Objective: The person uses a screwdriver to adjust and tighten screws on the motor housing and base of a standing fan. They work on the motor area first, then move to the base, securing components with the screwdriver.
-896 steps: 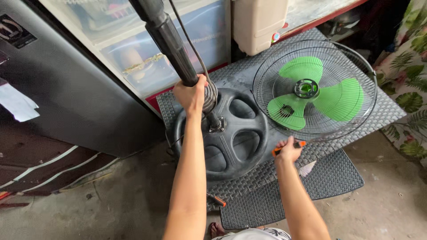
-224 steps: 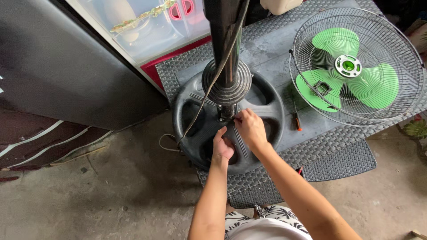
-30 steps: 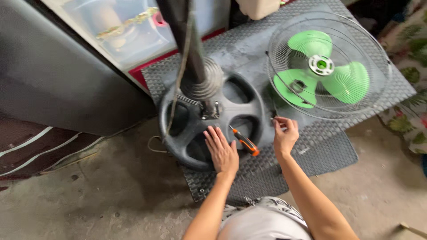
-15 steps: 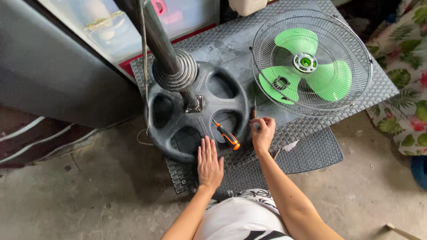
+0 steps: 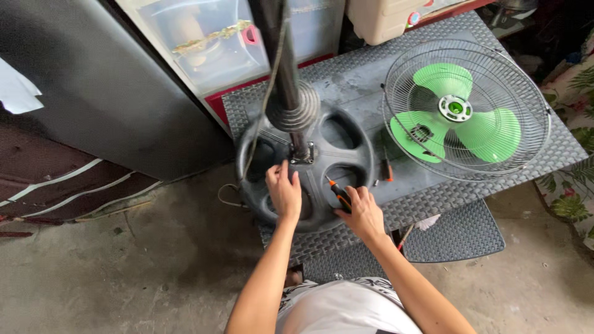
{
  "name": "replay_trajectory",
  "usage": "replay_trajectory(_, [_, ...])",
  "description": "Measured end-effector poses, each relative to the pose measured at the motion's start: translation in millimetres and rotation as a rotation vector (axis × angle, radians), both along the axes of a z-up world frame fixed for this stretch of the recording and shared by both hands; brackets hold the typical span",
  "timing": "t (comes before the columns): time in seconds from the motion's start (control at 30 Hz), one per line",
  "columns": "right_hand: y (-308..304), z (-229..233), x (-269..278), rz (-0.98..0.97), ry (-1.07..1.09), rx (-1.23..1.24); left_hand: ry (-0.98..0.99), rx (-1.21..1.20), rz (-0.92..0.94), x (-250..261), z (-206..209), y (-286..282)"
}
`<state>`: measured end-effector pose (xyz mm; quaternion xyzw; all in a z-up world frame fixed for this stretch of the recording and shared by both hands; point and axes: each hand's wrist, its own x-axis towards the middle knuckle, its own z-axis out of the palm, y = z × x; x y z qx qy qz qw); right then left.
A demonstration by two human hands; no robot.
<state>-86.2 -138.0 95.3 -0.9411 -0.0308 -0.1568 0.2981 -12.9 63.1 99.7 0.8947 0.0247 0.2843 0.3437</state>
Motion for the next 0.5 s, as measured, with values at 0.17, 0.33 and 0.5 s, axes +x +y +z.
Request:
replay_trajectory(0.17, [-0.7,-6.3,-0.2,-0.051,0.051,0.179,0.075,-0.115,-0.062,26.9,11.4,17.4])
replay_trajectory(0.33, [-15.7,-11.3,-8.4,-0.218,0.194,0.307,0.089,-0.104,-0.177,41.8,14.4,28.1])
replay_trajectory(0.5, [-40.6,-5.5,-16.4,-0.313,0.145,0.63,0.108,-0.065,-0.244,55.8,4.9,34.6])
